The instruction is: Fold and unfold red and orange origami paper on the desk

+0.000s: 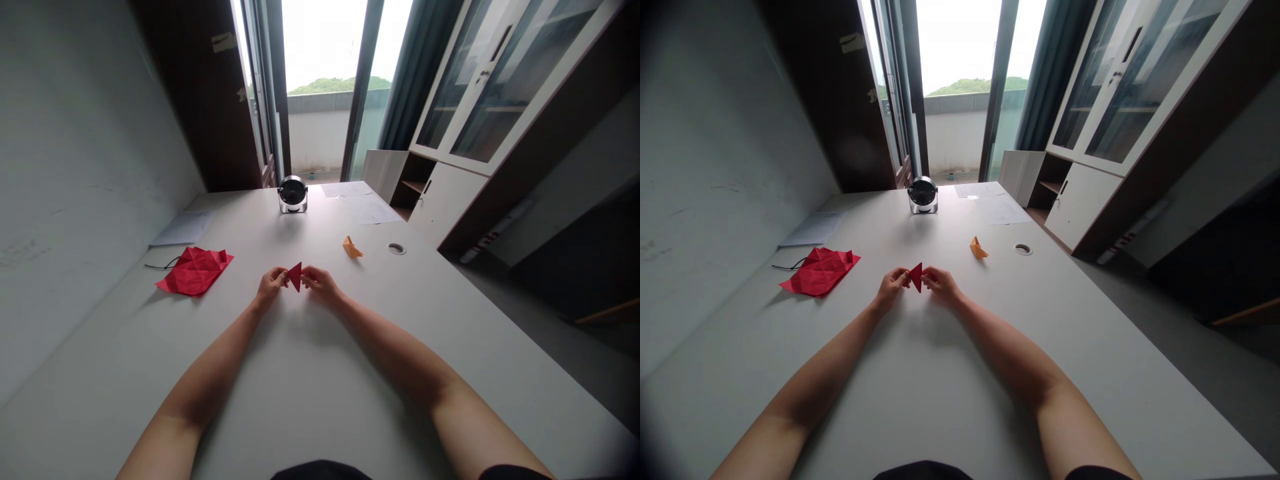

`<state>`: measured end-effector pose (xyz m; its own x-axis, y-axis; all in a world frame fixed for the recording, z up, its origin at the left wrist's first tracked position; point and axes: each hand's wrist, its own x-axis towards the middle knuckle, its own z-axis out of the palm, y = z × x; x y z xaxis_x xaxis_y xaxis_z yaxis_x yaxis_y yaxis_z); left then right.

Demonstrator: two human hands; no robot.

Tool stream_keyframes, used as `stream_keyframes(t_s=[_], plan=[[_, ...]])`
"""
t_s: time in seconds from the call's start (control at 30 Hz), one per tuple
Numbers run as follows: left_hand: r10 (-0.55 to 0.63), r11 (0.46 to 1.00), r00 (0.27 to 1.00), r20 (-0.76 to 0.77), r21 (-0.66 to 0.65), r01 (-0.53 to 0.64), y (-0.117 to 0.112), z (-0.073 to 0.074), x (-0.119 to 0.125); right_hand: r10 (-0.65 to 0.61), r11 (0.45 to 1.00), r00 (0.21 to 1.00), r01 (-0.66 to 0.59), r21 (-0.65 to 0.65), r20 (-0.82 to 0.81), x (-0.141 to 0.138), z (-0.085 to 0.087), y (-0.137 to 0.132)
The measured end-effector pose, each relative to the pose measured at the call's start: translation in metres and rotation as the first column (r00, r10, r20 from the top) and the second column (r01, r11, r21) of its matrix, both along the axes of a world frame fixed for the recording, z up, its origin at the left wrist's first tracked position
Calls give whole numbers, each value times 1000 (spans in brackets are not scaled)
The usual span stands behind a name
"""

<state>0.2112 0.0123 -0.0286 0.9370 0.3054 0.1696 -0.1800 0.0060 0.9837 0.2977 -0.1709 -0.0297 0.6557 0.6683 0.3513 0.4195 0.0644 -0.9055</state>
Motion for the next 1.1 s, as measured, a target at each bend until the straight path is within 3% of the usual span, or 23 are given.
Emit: stream_keyframes(t_s=[0.37,0.63,1.1], plan=[[-7,1000,1000,-9,5,7,5,-2,1,5,1000,997,-5,1,-76,2,-5,4],[-113,993,993,-40,20,113,0,-1,1,-48,999,996,50,21,-75,3,-8,5],[-130,990,991,-21,56,131,-3,2,-1,-66,998,996,68,18,-55,0,4,1]])
